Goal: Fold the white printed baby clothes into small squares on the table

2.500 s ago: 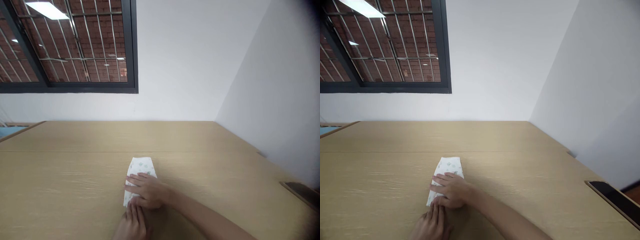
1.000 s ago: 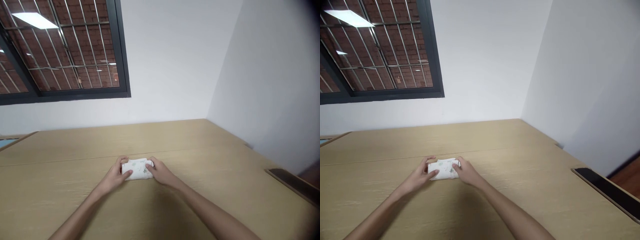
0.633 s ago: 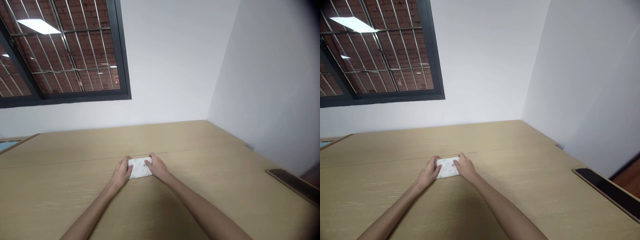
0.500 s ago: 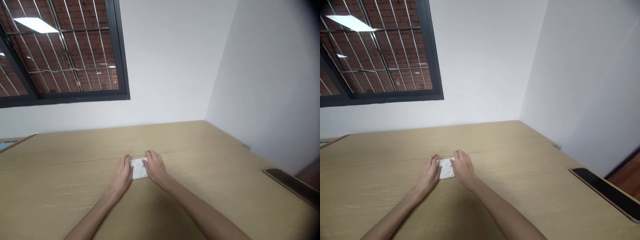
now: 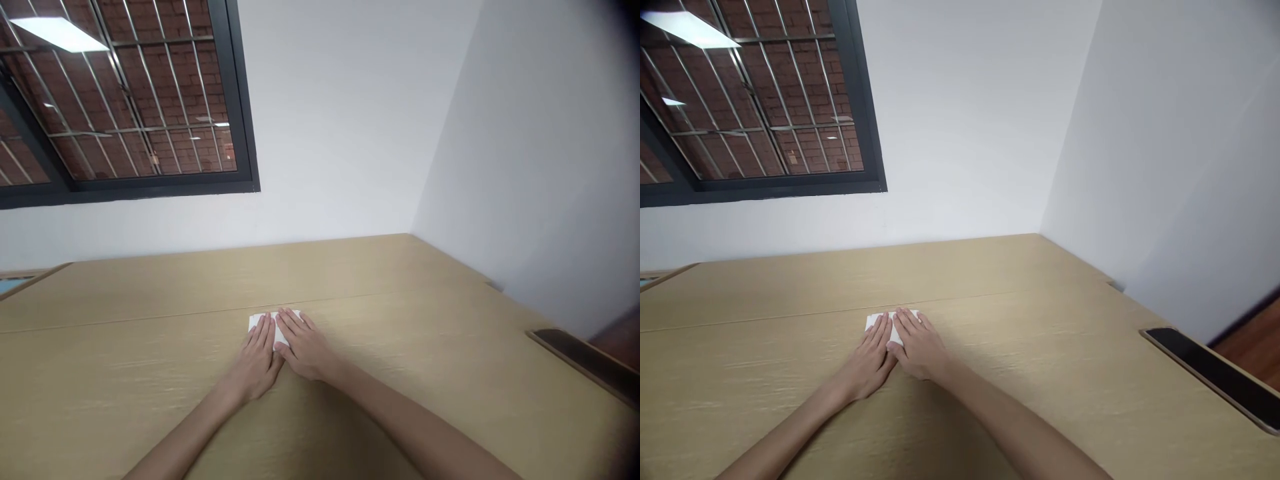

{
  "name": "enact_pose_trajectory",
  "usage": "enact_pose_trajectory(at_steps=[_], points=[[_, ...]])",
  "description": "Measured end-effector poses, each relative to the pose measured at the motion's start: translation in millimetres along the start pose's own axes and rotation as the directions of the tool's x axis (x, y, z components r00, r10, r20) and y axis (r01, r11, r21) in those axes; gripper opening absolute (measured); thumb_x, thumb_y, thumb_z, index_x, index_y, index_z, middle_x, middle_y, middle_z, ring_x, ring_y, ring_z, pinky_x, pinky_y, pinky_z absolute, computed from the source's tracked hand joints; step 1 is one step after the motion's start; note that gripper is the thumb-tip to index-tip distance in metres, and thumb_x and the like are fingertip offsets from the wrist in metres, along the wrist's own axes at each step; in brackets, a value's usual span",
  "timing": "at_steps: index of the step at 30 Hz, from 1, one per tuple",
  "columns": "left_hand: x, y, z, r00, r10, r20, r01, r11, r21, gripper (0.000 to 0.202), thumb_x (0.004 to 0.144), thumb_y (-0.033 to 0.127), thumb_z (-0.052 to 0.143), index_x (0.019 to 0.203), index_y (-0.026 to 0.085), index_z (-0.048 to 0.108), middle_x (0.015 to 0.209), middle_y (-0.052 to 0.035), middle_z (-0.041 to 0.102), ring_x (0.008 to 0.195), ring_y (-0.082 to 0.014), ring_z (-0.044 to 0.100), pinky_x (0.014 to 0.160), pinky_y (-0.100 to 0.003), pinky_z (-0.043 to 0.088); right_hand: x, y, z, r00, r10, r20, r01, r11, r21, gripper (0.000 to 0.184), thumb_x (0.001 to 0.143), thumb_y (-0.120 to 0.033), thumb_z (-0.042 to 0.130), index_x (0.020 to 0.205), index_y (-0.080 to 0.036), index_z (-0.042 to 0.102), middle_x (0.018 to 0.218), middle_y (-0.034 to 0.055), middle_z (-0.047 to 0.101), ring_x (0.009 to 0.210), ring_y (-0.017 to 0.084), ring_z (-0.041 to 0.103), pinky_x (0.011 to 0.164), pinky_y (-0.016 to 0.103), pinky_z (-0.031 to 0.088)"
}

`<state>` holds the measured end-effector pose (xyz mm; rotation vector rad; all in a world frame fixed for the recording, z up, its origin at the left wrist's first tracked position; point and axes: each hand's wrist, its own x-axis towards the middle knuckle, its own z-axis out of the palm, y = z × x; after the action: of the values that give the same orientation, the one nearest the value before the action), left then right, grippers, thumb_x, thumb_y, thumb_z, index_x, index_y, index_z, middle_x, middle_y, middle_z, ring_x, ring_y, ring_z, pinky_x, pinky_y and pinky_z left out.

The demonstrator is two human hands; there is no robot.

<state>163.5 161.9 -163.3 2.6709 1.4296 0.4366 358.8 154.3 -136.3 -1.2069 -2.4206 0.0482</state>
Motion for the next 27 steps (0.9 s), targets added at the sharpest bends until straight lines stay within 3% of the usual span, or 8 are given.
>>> enact_pose_trajectory(at_steps=[3,8,14,17,20,24,27], points=[[-11,-10,-6.4,0.999,-0.031,0.034,0.03,0.999,0.011,0.078,0.103,0.057,0.025,0.158,0.003,0.012,0.166,-0.0209,0.008,0.155,-0.0293,0.004,0.126,-0.051,0.019,-7,8,-5,0.998,0.025,0.053,-0.025,1.0,0.012,0.062,0.108,-0.047,0.026,0.159,-0.013,0.027,0.165,0.0136,0.026,0.154,0.026,0.02,0.125,0.05,0.02],[-19,-18,-14.3,0.997,-0.033,0.064,0.033,0.999,-0.001,0.076,0.103,0.059,0.025,0.159,0.009,0.011,0.166,-0.0184,0.011,0.155,-0.0308,0.006,0.124,-0.057,0.016,-17,18,-17,0.986,0.057,0.158,-0.065,0.997,0.048,0.066,0.107,-0.049,0.025,0.16,-0.011,0.022,0.167,0.014,0.019,0.155,0.027,0.018,0.124,0.049,0.02],[0,-13,-31.7,0.992,-0.07,0.103,0.076,0.996,-0.051,0.091,0.09,0.063,0.054,0.156,0.008,0.024,0.163,-0.0228,0.025,0.153,-0.0375,0.019,0.12,-0.059,0.019,-10,28,-28,0.988,0.002,0.155,-0.019,0.994,0.106,0.083,0.095,-0.057,0.054,0.159,-0.011,0.028,0.164,0.0175,0.028,0.152,0.031,0.025,0.122,0.05,0.023],[17,-18,-38.8,0.995,-0.061,0.075,0.07,0.99,-0.126,0.078,0.083,0.044,0.065,0.149,0.01,0.039,0.153,-0.0235,0.044,0.145,-0.0353,0.038,0.118,-0.054,0.025,0,35,-23,0.994,0.011,0.109,-0.029,0.986,0.162,0.078,0.087,-0.043,0.067,0.153,-0.013,0.039,0.157,0.0184,0.043,0.145,0.033,0.038,0.118,0.049,0.03],[28,-22,-48.5,0.997,-0.064,0.035,0.069,0.985,-0.155,0.051,0.084,0.021,0.054,0.134,0.015,0.055,0.135,-0.0179,0.063,0.127,-0.0308,0.056,0.112,-0.048,0.033,10,44,-14,0.996,0.084,0.007,-0.083,0.963,0.255,0.055,0.085,-0.023,0.062,0.139,-0.015,0.055,0.143,0.0168,0.058,0.132,0.032,0.053,0.111,0.046,0.038],[24,-14,-67.3,0.993,-0.103,-0.055,0.09,0.973,-0.212,0.032,0.091,0.021,0.043,0.113,0.019,0.065,0.12,-0.0123,0.07,0.118,-0.0288,0.06,0.104,-0.043,0.039,23,46,-13,0.969,0.235,-0.076,-0.16,0.832,0.531,0.024,0.086,-0.021,0.058,0.109,-0.018,0.065,0.11,0.0095,0.072,0.103,0.027,0.066,0.092,0.039,0.049],[6,-2,-71.1,0.978,-0.175,-0.11,0.118,0.91,-0.398,0.034,0.095,0.037,0.044,0.122,0.019,0.056,0.109,-0.0089,0.071,0.1,-0.0245,0.066,0.088,-0.036,0.048,29,40,-23,0.941,0.335,-0.057,-0.193,0.664,0.723,0.022,0.091,-0.028,0.055,0.111,-0.02,0.059,0.106,0.0058,0.07,0.096,0.023,0.067,0.083,0.034,0.052]])
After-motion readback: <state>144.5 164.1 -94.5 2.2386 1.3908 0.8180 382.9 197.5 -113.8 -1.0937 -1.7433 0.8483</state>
